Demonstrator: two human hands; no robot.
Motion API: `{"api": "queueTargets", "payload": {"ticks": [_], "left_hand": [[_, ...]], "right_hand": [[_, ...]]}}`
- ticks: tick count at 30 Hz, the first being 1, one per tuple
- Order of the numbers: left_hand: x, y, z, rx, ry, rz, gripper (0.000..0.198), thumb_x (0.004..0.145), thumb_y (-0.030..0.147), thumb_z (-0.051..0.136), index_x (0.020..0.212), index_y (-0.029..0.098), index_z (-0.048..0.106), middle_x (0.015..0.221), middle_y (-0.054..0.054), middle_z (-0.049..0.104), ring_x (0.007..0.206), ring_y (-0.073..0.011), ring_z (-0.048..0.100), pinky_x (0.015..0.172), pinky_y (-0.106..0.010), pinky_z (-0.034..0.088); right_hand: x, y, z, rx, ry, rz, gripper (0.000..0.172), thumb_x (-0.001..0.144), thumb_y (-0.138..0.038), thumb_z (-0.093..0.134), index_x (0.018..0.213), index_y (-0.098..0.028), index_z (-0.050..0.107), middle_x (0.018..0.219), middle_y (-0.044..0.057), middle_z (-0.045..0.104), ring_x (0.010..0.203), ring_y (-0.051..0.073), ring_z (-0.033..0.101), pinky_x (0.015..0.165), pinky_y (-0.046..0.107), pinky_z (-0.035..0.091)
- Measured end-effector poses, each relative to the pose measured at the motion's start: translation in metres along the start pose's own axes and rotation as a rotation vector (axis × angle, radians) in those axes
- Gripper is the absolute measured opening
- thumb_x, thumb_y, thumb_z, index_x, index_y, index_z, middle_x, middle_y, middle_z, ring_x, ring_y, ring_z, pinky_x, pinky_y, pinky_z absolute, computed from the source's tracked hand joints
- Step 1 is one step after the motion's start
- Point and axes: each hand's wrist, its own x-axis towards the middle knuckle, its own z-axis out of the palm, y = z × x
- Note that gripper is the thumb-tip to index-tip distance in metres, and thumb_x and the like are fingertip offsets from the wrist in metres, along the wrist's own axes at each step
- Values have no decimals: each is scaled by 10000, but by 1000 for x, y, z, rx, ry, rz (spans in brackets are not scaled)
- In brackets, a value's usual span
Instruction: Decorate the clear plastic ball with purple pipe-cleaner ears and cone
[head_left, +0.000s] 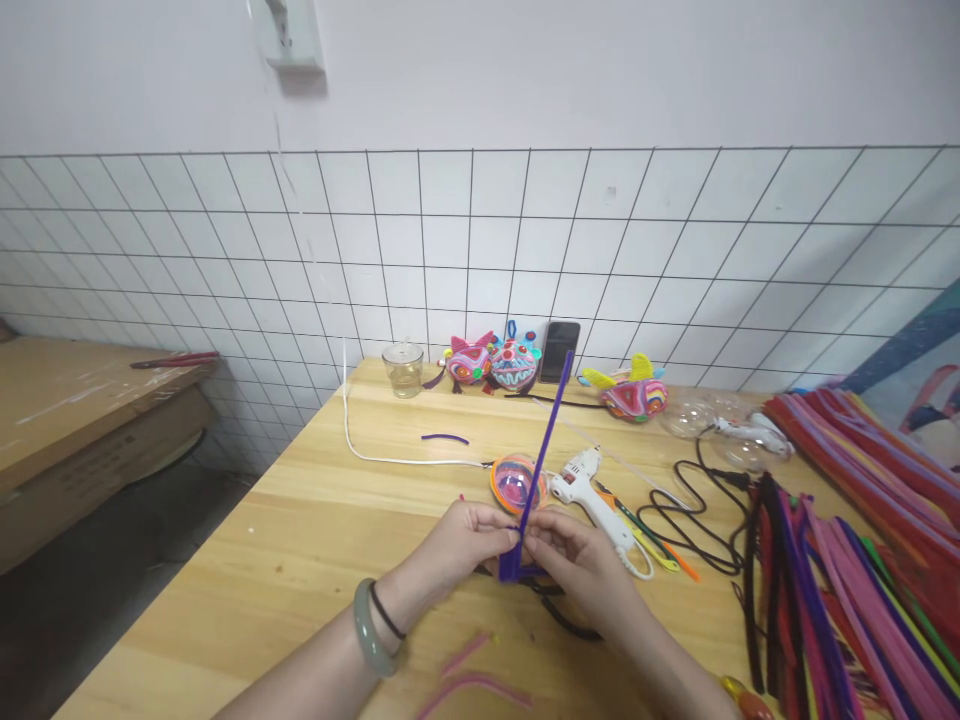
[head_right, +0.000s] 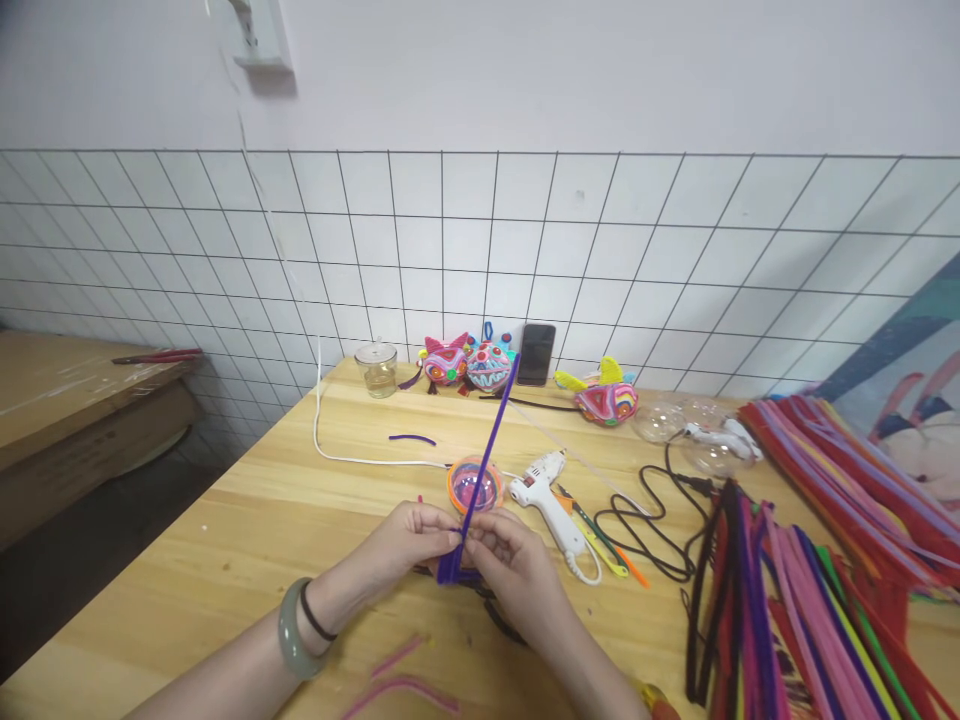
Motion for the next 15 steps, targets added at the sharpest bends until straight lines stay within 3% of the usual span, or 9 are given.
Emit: {"api": "queueTargets", "payload": {"ticks": [15], "left_hand": [[0, 0, 0, 15, 9, 5, 160, 635, 273, 682, 653, 115, 703, 603, -31, 656, 488, -87, 512, 523, -209, 380]], "right_hand": [[-1, -4, 2, -78, 4, -81, 265, 717, -446, 659, 747, -184, 675, 731, 36, 563, 632, 170, 554, 589, 299, 492]]}}
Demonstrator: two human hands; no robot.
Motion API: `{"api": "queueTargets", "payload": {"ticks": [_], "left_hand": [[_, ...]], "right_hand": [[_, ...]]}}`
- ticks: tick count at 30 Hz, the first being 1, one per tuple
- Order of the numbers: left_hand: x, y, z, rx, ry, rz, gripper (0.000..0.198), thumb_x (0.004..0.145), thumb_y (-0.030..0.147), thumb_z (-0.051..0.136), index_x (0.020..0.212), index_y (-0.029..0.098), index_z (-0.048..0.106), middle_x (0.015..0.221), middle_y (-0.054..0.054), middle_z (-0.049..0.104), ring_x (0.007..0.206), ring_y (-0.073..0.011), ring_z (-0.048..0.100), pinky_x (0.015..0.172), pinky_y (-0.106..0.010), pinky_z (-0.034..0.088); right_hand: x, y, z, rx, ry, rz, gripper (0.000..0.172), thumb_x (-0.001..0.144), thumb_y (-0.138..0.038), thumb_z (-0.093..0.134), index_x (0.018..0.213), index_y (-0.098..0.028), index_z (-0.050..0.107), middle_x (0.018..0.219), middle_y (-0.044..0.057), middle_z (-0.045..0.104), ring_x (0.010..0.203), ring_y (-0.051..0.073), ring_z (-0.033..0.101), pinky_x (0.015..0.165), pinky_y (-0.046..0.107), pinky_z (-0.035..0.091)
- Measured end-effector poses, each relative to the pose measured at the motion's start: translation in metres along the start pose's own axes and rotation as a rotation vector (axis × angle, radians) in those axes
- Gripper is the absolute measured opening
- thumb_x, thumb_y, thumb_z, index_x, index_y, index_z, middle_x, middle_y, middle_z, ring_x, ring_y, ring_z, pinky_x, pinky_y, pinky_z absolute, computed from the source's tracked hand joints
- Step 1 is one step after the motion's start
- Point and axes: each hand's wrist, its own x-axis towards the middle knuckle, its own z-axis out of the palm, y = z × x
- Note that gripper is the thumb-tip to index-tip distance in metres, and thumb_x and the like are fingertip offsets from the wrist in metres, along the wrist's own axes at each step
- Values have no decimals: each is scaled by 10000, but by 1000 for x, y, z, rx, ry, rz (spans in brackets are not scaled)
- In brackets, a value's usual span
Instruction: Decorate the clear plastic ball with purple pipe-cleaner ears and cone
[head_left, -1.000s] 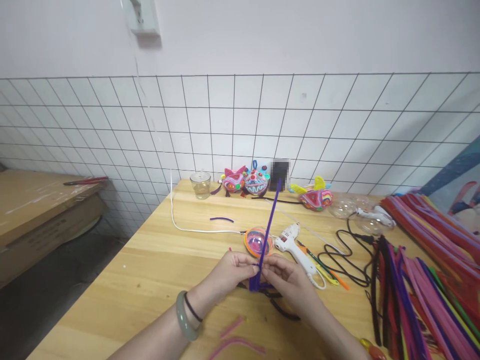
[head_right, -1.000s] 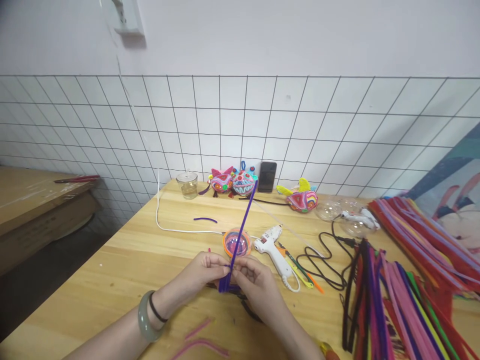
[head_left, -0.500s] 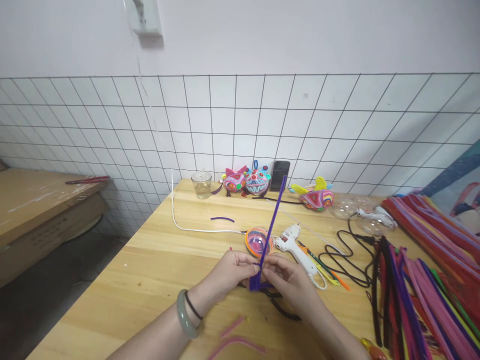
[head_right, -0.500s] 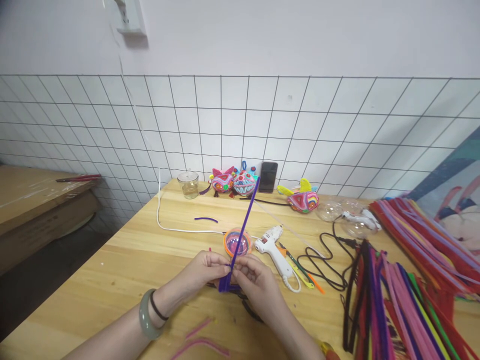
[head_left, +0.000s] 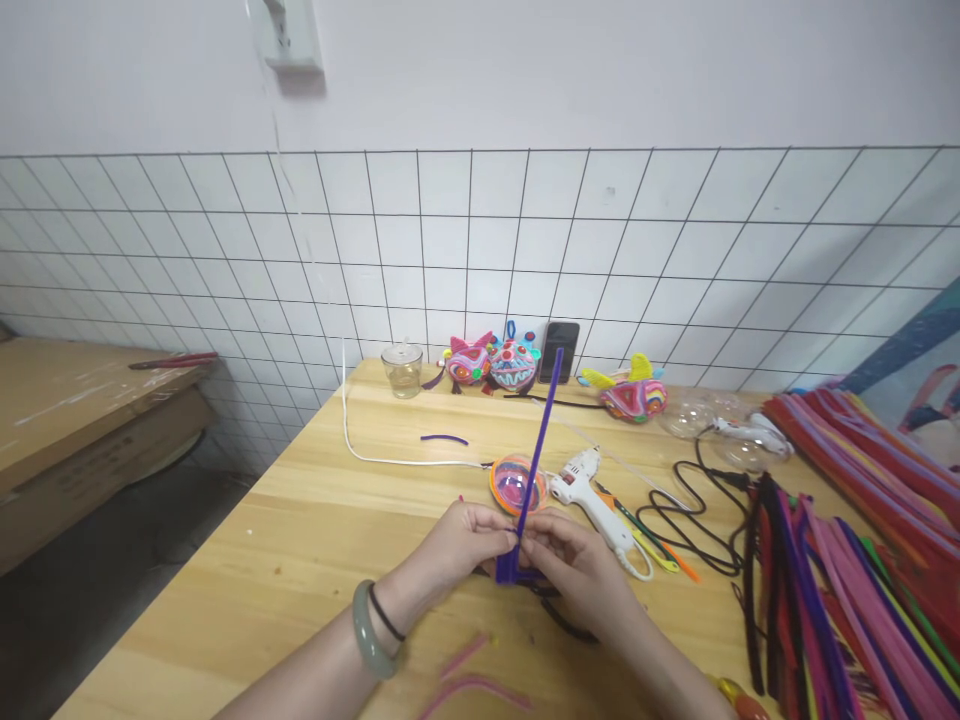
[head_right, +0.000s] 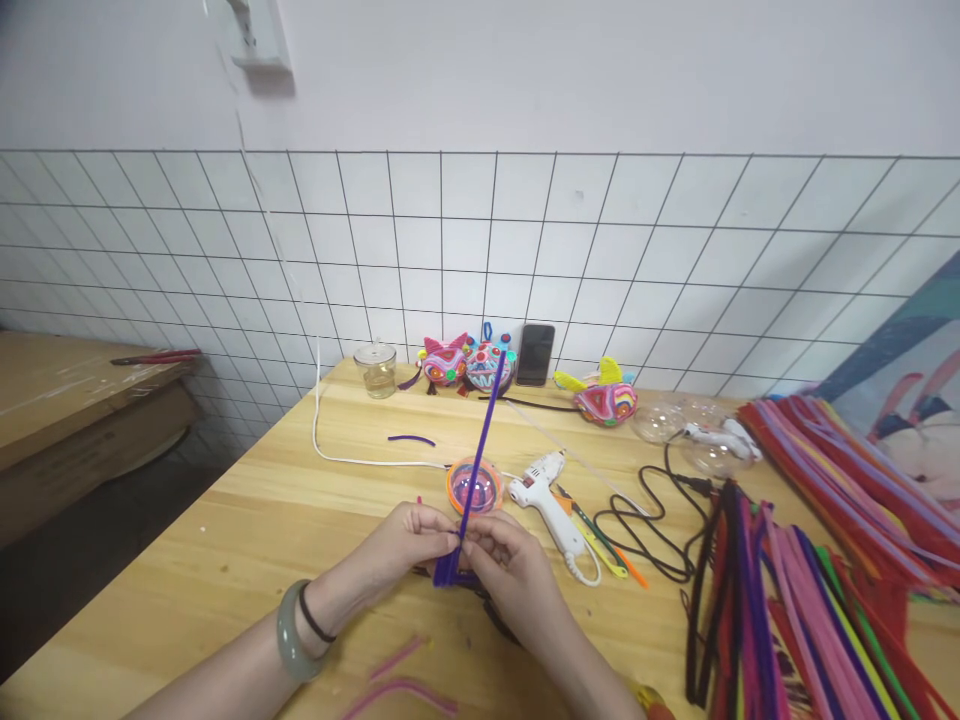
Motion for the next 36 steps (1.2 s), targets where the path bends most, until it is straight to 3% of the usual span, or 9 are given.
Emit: {"api": "queueTargets", "payload": {"ticks": [7, 15, 20, 36], "left_hand": [[0, -1, -1, -1, -7, -18, 208, 626, 314, 705, 680, 113, 704, 612, -32, 658, 478, -79, 500, 510, -204, 368], [0, -1, -1, -24, -2, -21, 197, 617, 300, 713, 663, 109, 697, 621, -41, 667, 491, -89, 515, 526, -215, 377], [-1, 2, 1, -30, 9, -38, 218, 592, 313, 727, 653, 107, 691, 612, -38, 665, 480, -85, 512, 520, -214, 372], [1, -1, -1, -77, 31, 10, 153, 602, 258, 715, 642, 111, 706, 630, -46, 681, 560, -125, 579, 576, -231, 425]], "right_hand": [[0, 1, 0, 72, -6, 66, 283, 684, -447, 692, 768, -177, 680, 680, 9, 546, 587, 149, 538, 563, 283, 468], [-1, 1, 1, 93, -12, 44, 218, 704, -392, 692, 757, -181, 690, 717, 14, 540, 597, 144, 538, 565, 277, 458], [0, 2, 2, 111, -4, 60, 274, 668, -432, 712, 768, -177, 702, 717, 21, 546, 608, 150, 543, 574, 282, 470], [1, 1, -1, -125, -76, -70, 174, 794, -319, 588, 800, -180, 693, 836, 80, 602, 812, 225, 588, 716, 330, 498]]}}
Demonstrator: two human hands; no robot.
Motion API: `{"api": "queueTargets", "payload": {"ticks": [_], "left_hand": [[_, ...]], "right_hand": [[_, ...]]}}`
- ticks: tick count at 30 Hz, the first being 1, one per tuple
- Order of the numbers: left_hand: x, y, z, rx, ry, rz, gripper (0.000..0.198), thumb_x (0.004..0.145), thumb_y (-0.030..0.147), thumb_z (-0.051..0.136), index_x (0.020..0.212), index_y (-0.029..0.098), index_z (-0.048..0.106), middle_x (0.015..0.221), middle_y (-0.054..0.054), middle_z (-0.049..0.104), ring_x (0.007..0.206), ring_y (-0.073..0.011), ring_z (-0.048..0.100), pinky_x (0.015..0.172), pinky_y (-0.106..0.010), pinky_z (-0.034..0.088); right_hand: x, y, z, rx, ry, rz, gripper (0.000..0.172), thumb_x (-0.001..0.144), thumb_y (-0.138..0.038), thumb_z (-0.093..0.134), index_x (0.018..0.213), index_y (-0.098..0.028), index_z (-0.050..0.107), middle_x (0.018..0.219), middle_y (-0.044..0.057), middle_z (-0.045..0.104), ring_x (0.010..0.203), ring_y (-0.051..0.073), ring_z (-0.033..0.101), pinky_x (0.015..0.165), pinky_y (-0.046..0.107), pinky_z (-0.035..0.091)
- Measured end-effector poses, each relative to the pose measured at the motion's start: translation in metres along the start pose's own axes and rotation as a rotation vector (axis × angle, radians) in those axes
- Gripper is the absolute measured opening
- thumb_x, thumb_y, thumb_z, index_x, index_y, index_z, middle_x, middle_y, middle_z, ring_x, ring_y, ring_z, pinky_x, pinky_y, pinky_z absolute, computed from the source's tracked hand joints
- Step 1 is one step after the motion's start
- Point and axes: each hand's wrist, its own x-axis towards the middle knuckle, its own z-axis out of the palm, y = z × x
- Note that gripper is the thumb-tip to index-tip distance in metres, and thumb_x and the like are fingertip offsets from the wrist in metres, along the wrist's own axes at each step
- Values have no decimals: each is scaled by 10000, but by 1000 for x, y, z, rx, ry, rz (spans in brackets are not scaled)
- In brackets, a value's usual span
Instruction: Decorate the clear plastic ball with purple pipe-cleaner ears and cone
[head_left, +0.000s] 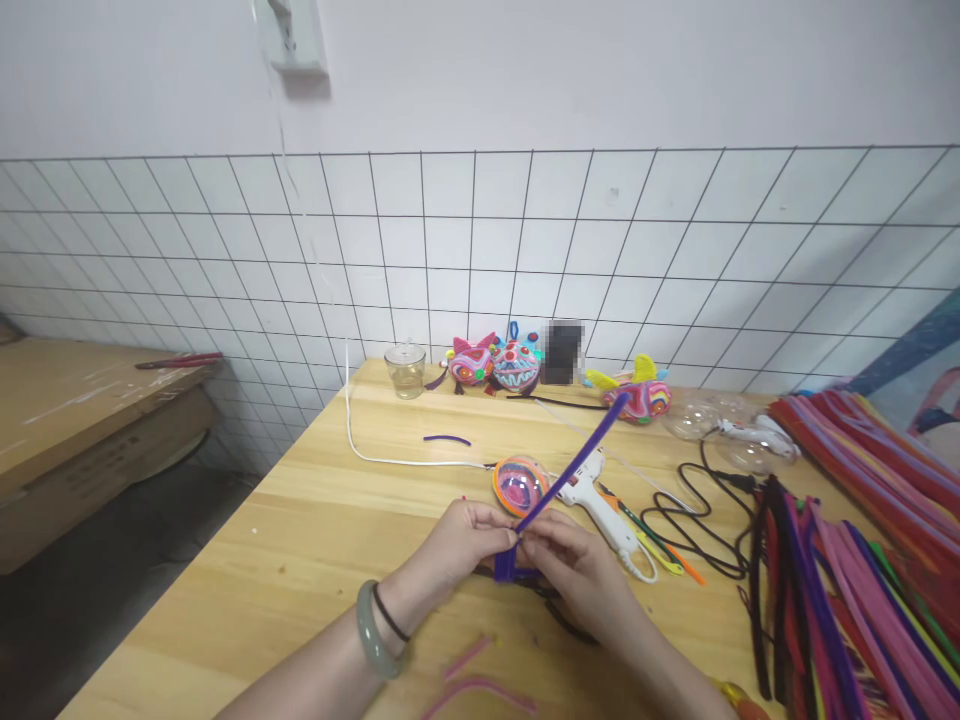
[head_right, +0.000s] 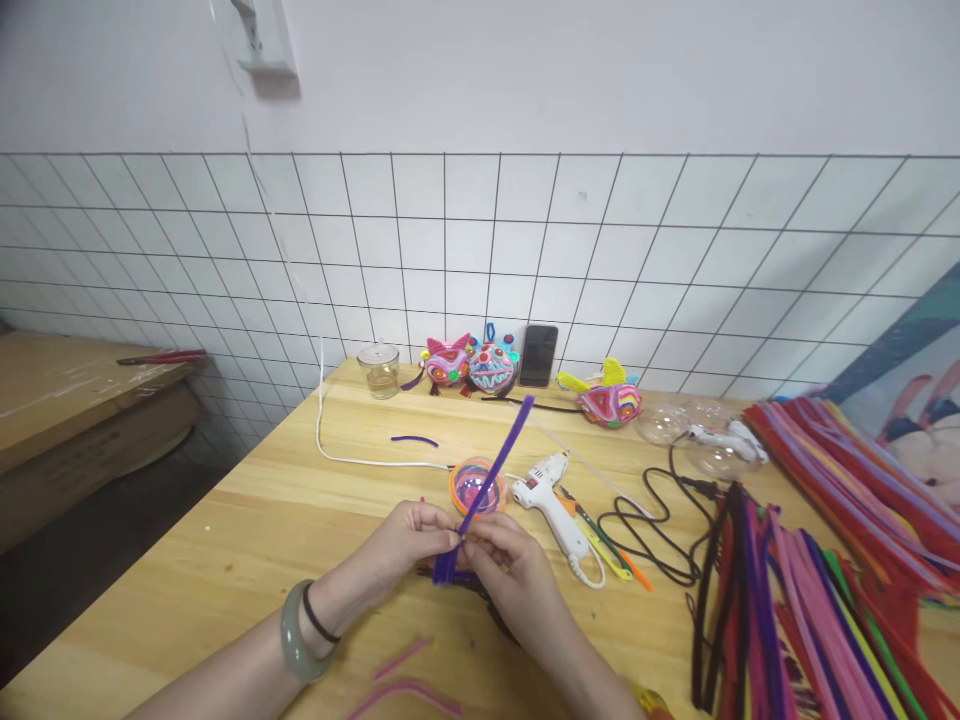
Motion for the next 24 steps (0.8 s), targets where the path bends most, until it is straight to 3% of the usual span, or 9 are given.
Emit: {"api": "queueTargets", "payload": {"ticks": [6, 13, 18, 21, 24], "left_hand": [[0, 2, 2, -9, 42, -6, 127, 580, 234, 697, 621, 113, 705, 572, -38, 665, 493, -108, 539, 532, -226, 391], [3, -3, -4, 59, 41, 25, 117, 623, 168, 594, 626, 108, 694, 464, 21, 559, 390, -47, 374, 436, -192, 260], [3, -1, -3, -10, 42, -9, 125, 606, 216, 663, 669, 118, 709, 577, -25, 655, 487, -91, 518, 498, -203, 356], [1, 4, 0, -40, 50, -6, 125, 586, 240, 695, 650, 134, 710, 595, -25, 673, 514, -102, 548, 527, -208, 393], [1, 7, 3, 5, 78, 47, 102, 575, 230, 701, 627, 142, 703, 560, -7, 664, 478, -89, 526, 517, -203, 398]], "right_hand": [[-1, 0, -3, -187, -45, -129, 211, 854, -238, 514, 941, -216, 706, 825, 62, 630, 785, 193, 595, 710, 301, 496], [-2, -2, -9, -428, -115, -353, 342, 880, -118, 424, 1119, -254, 627, 915, 73, 635, 828, 167, 605, 727, 282, 506], [-3, -4, -13, -654, -153, -479, 406, 870, -71, 388, 1208, -210, 565, 1035, 122, 650, 922, 188, 619, 771, 304, 518], [-3, -5, -13, -673, -165, -485, 439, 857, -60, 380, 1231, -214, 549, 1069, 123, 655, 961, 197, 618, 811, 327, 513], [-3, -8, -13, -526, -167, -387, 420, 858, -91, 381, 1205, -230, 573, 1086, 100, 652, 968, 191, 617, 831, 325, 506]]}}
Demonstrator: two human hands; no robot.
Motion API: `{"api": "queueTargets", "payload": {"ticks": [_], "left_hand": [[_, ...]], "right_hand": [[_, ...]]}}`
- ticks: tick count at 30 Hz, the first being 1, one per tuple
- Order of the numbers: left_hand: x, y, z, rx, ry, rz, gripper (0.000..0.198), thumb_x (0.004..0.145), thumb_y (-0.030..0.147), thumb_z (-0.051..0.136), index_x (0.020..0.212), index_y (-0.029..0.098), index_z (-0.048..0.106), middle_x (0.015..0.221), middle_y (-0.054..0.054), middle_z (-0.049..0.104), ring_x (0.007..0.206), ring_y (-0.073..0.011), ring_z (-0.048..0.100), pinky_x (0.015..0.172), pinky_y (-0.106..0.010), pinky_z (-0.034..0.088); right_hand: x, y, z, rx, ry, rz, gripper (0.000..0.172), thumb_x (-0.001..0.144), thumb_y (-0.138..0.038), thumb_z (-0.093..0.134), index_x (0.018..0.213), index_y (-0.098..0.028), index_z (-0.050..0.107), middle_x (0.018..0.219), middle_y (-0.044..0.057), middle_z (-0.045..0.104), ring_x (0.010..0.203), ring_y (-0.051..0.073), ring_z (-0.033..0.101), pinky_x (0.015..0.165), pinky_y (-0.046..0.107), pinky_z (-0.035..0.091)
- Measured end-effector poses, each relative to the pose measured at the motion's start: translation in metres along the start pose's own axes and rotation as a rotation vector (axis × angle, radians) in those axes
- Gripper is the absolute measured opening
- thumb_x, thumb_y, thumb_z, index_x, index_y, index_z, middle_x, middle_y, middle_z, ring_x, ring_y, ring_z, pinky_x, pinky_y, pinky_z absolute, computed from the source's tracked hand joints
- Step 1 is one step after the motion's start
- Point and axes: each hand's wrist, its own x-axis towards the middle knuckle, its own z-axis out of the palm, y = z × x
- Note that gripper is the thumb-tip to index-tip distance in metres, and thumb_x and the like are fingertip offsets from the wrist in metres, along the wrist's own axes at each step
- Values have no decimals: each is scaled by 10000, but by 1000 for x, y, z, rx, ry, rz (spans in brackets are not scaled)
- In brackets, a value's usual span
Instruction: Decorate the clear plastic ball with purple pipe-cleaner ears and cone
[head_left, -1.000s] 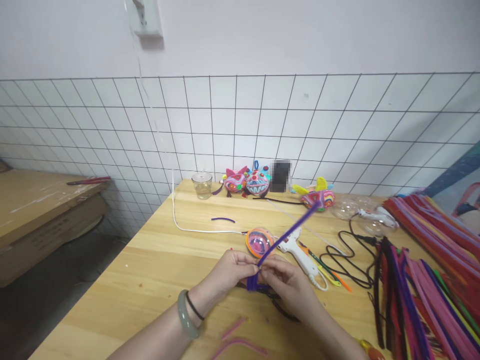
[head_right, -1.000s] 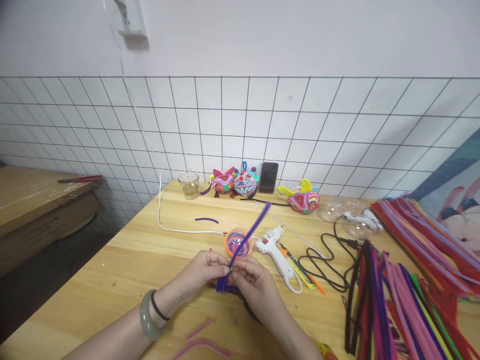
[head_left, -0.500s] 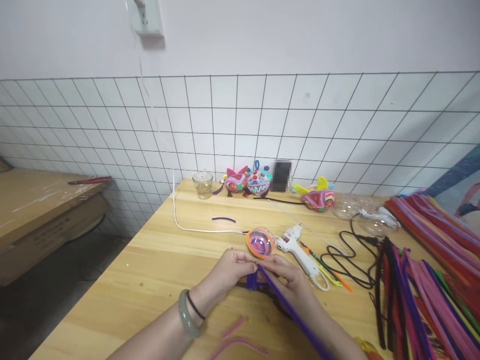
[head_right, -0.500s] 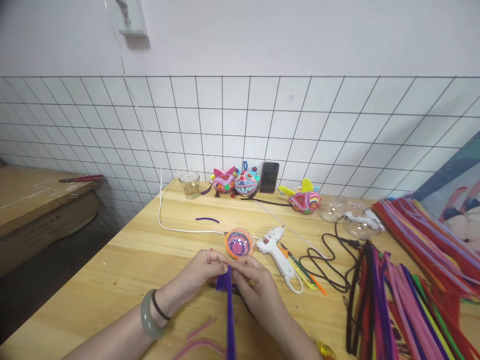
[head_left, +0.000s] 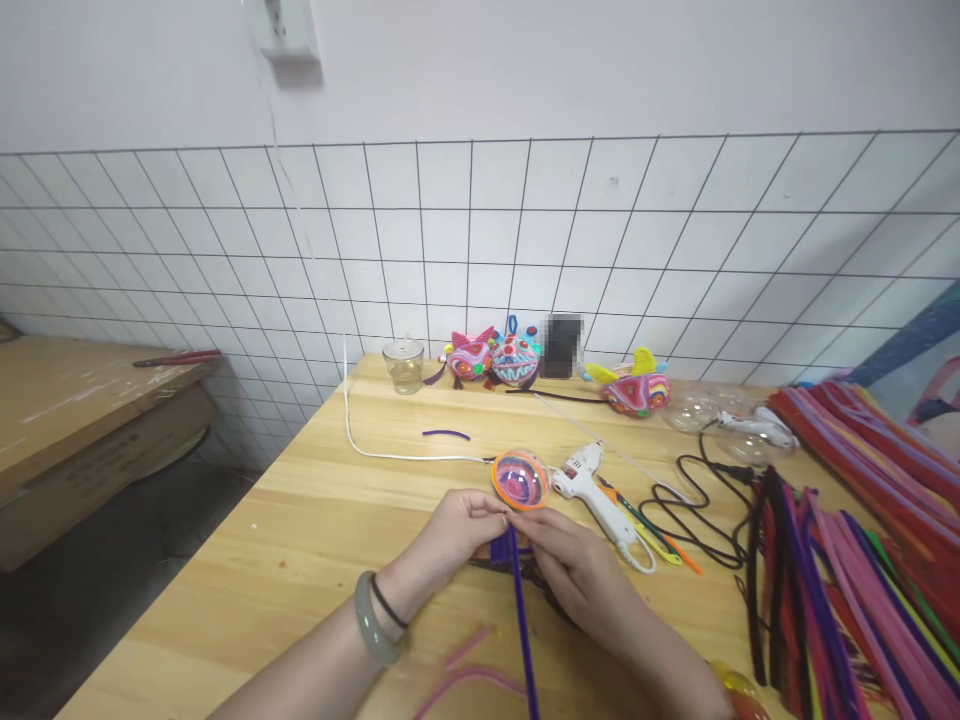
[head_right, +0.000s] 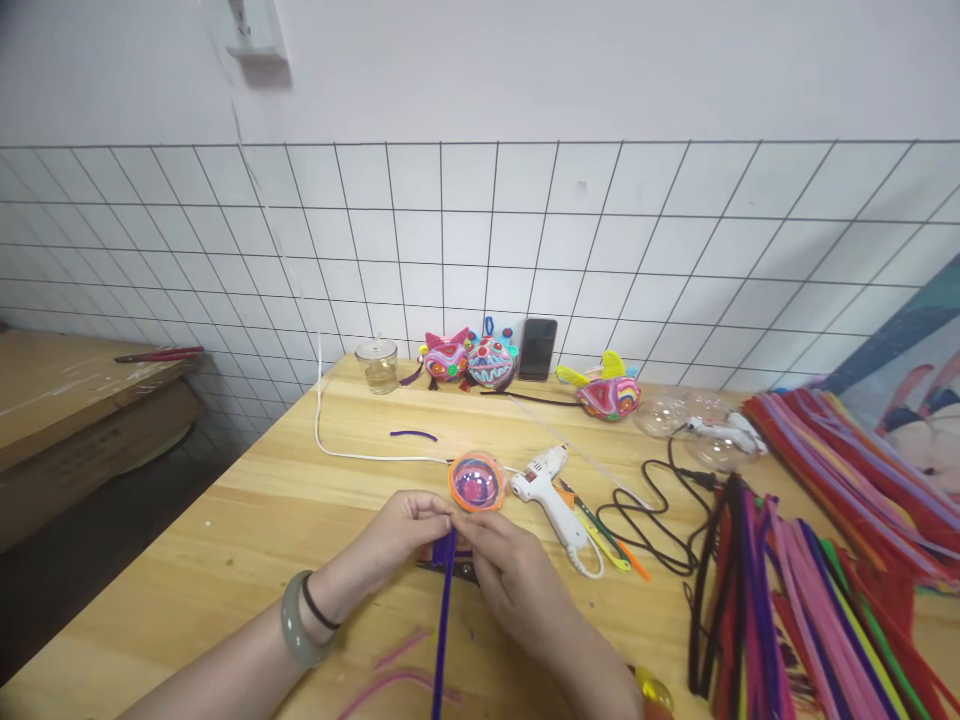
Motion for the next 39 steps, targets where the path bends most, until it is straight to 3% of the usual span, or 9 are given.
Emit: {"api": "queueTargets", "payload": {"ticks": [5, 9, 14, 20, 26, 30, 39], "left_hand": [[1, -3, 1, 107, 8, 102, 112, 596, 234, 700, 653, 138, 695, 572, -8, 668, 484, -89, 529, 517, -201, 415], [1, -4, 1, 76, 2, 127, 207, 619, 300, 711, 719, 119, 696, 645, -44, 696, 555, -120, 584, 567, -225, 444], [0, -1, 1, 56, 17, 137, 258, 606, 345, 734, 725, 119, 697, 659, -60, 702, 605, -144, 609, 612, -245, 454], [1, -1, -1, 33, 14, 131, 254, 635, 356, 728, 728, 120, 711, 641, -49, 688, 587, -129, 583, 625, -247, 444], [4, -5, -4, -9, -12, 154, 266, 663, 359, 715, 774, 118, 712, 732, -64, 700, 658, -137, 592, 667, -253, 446], [1, -4, 0, -37, -35, 164, 291, 682, 378, 699, 804, 114, 699, 722, -63, 691, 665, -144, 600, 670, -257, 455], [-4, -3, 4, -184, -70, 61, 366, 661, 452, 699, 815, 122, 663, 764, -66, 673, 703, -154, 614, 731, -291, 467]], "right_hand": [[4, -3, 2, 249, 84, 254, 271, 886, -255, 442, 989, -202, 687, 983, 91, 688, 947, 222, 616, 829, 358, 496], [6, -2, 11, 317, 174, 366, 209, 808, -316, 577, 933, -190, 689, 923, 86, 686, 862, 229, 624, 766, 351, 506], [5, -4, 21, 593, 248, 492, 285, 727, -343, 664, 963, -198, 595, 913, 58, 665, 765, 185, 635, 641, 281, 514], [6, -1, 24, 810, 211, 652, 353, 667, -380, 717, 922, -174, 587, 728, 7, 647, 552, 114, 582, 497, 224, 467], [6, 1, 22, 909, 192, 711, 411, 606, -434, 756, 884, -164, 620, 566, -42, 615, 415, 81, 515, 426, 206, 431], [7, 0, 21, 923, 190, 763, 448, 576, -441, 774, 892, -163, 622, 540, -48, 609, 421, 86, 534, 454, 212, 443], [9, 0, 20, 878, 185, 687, 439, 590, -451, 760, 897, -160, 645, 529, -52, 576, 412, 76, 488, 426, 203, 416]]}}
